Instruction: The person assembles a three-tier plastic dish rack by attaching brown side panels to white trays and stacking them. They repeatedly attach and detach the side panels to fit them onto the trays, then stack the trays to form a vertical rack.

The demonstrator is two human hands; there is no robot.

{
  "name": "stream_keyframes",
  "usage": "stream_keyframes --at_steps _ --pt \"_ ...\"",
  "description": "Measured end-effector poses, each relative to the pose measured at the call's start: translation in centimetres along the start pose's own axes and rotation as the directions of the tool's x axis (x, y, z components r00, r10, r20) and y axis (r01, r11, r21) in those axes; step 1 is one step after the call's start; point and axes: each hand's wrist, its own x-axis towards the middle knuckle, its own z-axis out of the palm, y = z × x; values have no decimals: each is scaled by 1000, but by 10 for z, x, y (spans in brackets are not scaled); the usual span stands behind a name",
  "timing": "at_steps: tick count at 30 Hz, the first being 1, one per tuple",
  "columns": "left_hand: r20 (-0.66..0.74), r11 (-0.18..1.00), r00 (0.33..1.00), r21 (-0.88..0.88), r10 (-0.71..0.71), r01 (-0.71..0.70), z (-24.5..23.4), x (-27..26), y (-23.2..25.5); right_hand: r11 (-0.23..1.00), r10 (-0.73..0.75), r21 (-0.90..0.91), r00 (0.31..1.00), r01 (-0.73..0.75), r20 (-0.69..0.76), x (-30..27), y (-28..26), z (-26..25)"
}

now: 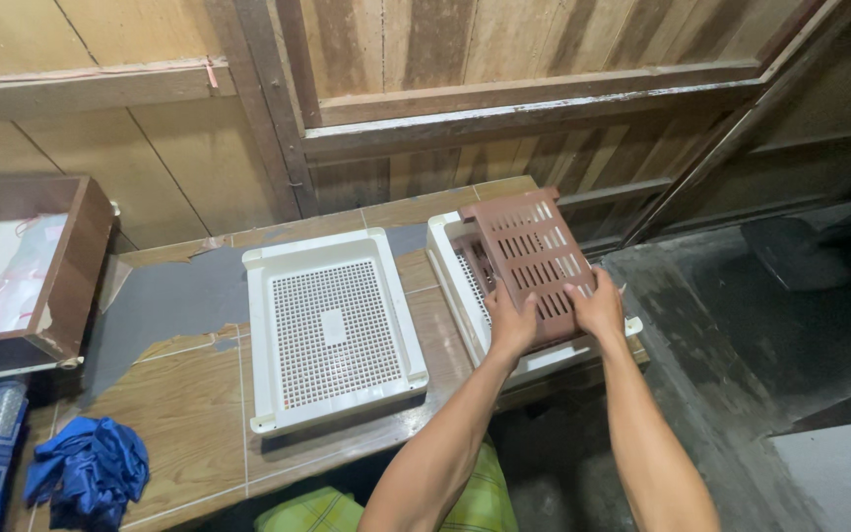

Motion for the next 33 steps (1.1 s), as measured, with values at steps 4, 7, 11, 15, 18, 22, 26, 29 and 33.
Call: stream_keyframes --at_steps 4,7,11,15,18,22,26,29,33 --pt "7 871 999 -490 -36 35 -36 -17 23 975 -180 116 981 188 -76 -34 -51 -26" --pt "36 729 999 -683 -30 47 -69 -25 24 961 -246 110 965 255 -87 -60 -102 -33" --pt "-155 656 961 -705 228 -269 -129 -46 30 914 -322 111 863 391 -388 -98 -168 -21" --pt "-200 441 952 -851 230 -285 -175 -73 47 394 -115 914 992 100 -59 -129 -224 9" --pt "-155 440 950 -858 270 -265 -207 -88 46 -64 -217 955 938 -289 269 -144 -243 20" --pt "-194 805 960 -525 201 -275 -278 -103 26 -63 -362 947 891 -316 274 -141 -244 18" --pt "-360 859 884 -303 298 -413 -384 -120 11 19 -505 935 804 -353 314 -126 -221 19" --pt "-165 909 942 -256 293 -328 -422 -114 11 158 -537 921 751 -357 384 -120 -208 41" --pt "-90 952 954 -90 285 -293 -432 -110 4 310 -567 900 701 -305 433 -119 -198 71"
